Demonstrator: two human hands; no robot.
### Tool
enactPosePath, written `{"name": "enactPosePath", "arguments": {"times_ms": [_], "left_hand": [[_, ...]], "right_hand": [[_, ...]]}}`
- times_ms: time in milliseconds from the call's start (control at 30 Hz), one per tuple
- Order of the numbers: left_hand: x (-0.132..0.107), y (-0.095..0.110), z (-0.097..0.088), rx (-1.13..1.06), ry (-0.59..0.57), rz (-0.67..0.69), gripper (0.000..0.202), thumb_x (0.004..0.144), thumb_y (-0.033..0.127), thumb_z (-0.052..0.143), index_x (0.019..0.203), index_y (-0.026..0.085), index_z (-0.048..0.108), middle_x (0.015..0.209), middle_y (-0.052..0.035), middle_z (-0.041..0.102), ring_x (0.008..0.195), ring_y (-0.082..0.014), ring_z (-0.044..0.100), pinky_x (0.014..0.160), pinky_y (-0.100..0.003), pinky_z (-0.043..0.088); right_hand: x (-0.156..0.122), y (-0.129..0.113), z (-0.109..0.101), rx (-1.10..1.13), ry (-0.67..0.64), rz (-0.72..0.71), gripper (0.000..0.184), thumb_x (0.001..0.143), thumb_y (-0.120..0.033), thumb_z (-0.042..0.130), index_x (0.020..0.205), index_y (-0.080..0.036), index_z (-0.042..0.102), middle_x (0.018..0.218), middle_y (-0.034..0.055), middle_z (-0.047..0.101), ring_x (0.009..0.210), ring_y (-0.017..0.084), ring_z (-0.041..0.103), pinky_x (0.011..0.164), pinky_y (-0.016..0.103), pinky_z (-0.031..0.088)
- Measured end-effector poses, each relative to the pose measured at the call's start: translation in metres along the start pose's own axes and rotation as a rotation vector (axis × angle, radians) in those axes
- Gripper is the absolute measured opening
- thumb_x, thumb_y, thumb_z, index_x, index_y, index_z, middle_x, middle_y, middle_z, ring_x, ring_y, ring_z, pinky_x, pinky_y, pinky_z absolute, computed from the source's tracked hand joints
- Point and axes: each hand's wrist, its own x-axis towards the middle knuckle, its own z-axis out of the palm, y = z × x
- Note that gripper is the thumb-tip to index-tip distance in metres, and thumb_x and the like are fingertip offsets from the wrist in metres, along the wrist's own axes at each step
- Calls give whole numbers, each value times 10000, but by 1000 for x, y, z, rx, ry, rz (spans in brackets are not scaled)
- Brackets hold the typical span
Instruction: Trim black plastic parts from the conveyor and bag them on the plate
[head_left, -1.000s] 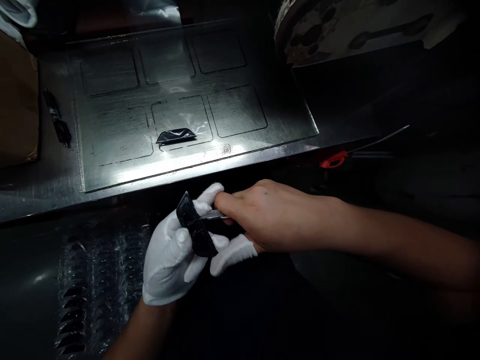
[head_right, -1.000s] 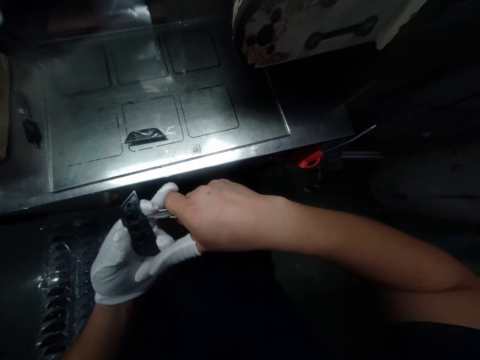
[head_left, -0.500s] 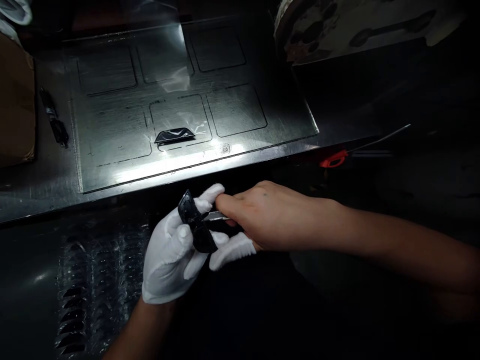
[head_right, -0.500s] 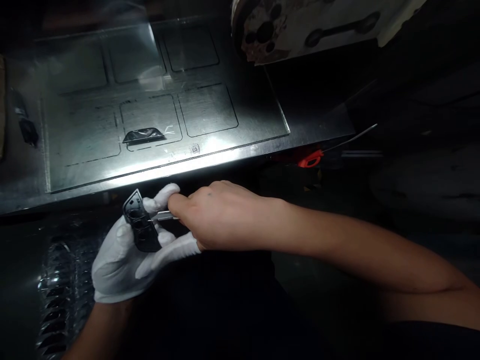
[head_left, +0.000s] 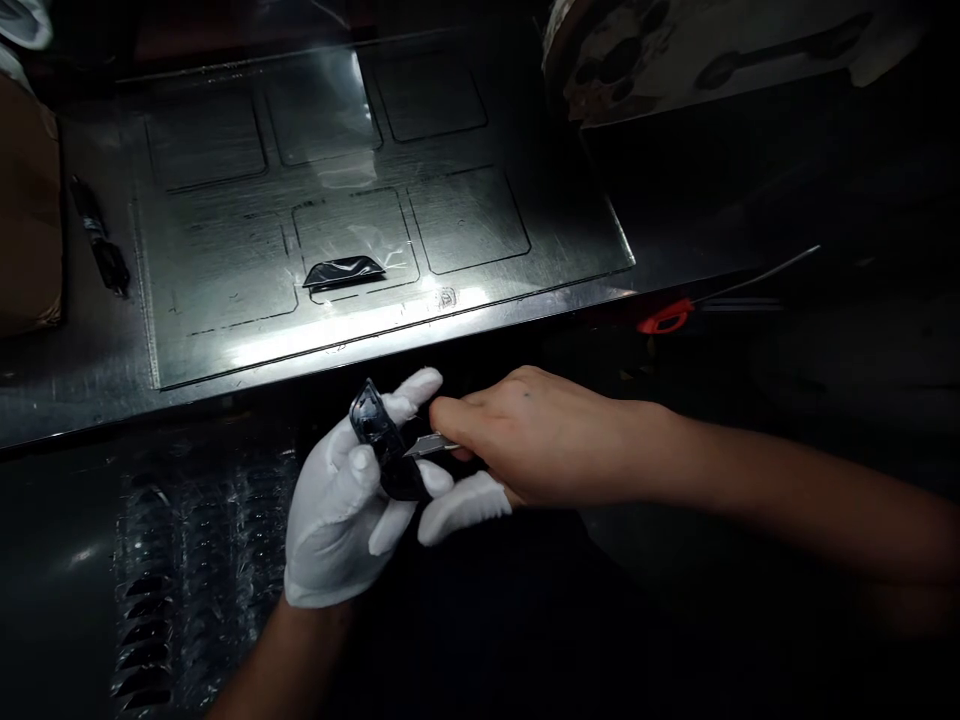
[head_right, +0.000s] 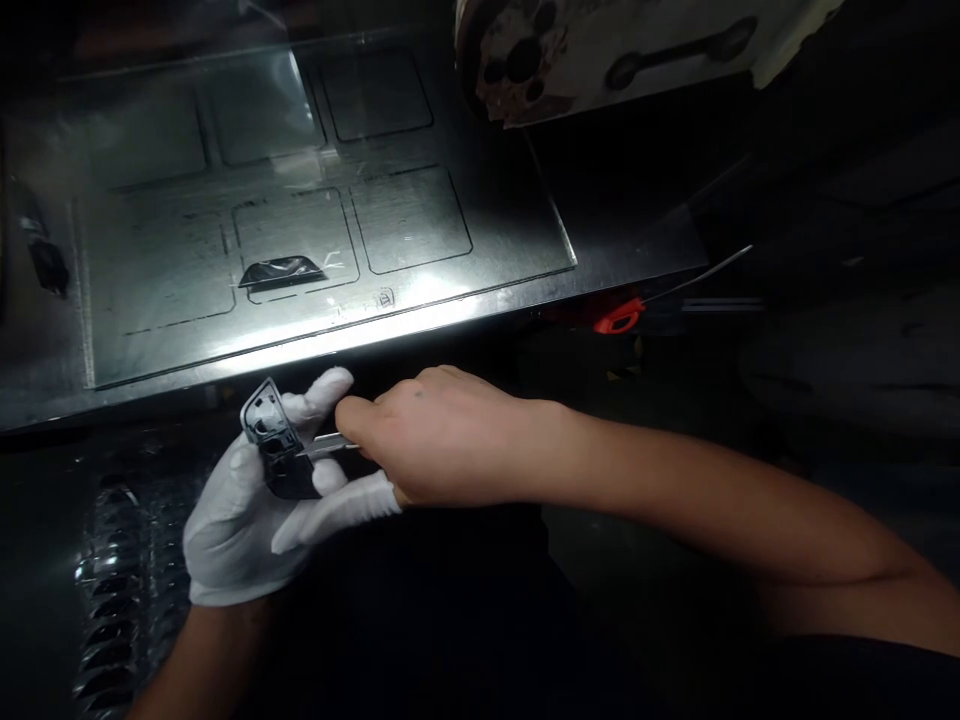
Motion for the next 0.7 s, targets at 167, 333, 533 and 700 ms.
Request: {"name": "enactPosePath", "arguments": {"times_ms": [167, 333, 533, 700], "left_hand": [[2, -1, 2, 3, 37, 56, 289, 979, 395, 670, 1222, 249, 726, 1149, -115, 762, 557, -91, 650, 357, -120, 342], [2, -2, 6, 0, 59, -21, 298, 927, 364, 746, 1169, 194, 715, 937, -93, 758, 766, -204, 746, 397, -125, 443], [-3, -6, 4, 29, 30, -43, 282, 975, 342, 678, 1202, 174, 695, 956, -107, 737, 760, -199, 736, 390, -127, 432], [-3, -4, 4, 79, 34, -62, 300, 965, 368, 694, 1190, 170, 707, 936, -95, 726, 731, -178, 721, 388, -123, 431]], "right_hand": [[-18, 17, -18, 179, 350, -112, 360, 1092, -402, 430, 1215, -156, 662, 1156, 77, 746, 994, 194, 691, 830, 323, 504], [-22, 18, -32, -62, 358, -43, 389, 1028, -254, 529, 1403, -242, 630, 1220, 68, 732, 1138, 269, 633, 942, 421, 489], [-12, 9, -36, -239, 217, -56, 450, 986, -188, 528, 1423, -241, 619, 1143, 65, 734, 1036, 266, 618, 833, 390, 474], [-11, 9, -34, -283, 189, -49, 406, 995, -202, 505, 1374, -233, 647, 1108, 72, 727, 985, 253, 602, 753, 352, 439]]}}
